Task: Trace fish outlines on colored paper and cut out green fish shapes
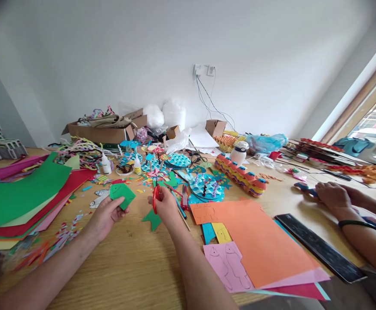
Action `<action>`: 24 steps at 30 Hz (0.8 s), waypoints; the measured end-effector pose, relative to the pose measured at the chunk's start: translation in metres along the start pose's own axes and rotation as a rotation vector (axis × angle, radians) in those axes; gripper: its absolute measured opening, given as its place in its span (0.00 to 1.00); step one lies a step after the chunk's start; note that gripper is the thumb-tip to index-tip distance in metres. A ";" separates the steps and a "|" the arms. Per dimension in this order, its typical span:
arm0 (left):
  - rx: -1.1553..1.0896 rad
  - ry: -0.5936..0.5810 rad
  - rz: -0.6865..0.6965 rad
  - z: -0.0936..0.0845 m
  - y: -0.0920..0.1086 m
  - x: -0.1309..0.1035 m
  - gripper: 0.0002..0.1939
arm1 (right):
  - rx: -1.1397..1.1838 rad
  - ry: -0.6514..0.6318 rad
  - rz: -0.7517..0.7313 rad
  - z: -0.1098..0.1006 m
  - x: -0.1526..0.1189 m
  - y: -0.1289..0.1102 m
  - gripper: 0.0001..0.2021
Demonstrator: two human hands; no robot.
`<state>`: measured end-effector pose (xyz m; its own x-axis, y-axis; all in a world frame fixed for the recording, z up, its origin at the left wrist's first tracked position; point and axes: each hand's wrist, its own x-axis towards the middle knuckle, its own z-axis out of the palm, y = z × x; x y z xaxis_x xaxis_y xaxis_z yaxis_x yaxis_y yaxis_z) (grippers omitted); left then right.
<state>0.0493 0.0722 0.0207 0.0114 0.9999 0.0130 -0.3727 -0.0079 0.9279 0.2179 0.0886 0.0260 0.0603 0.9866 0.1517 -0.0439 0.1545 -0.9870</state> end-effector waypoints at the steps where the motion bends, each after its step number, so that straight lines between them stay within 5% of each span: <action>1: 0.006 -0.002 0.007 0.000 -0.001 -0.001 0.15 | 0.011 -0.041 0.014 0.005 -0.004 -0.002 0.12; 7: 0.094 -0.016 0.009 0.002 -0.005 -0.003 0.13 | 0.166 -0.210 0.097 0.024 -0.023 -0.008 0.13; 13: 0.174 -0.060 0.021 0.007 -0.007 -0.006 0.13 | 0.213 -0.143 0.112 0.022 -0.020 -0.008 0.15; 19: -0.024 -0.103 -0.014 0.006 -0.007 -0.005 0.24 | 0.255 -0.068 0.053 0.022 -0.018 -0.006 0.14; 24: 0.179 -0.049 0.033 0.008 -0.008 -0.007 0.18 | 0.235 -0.088 0.067 0.023 -0.020 -0.005 0.14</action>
<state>0.0596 0.0654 0.0162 0.0484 0.9971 0.0587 -0.2029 -0.0477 0.9780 0.1940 0.0691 0.0296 -0.0367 0.9943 0.1006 -0.2757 0.0867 -0.9573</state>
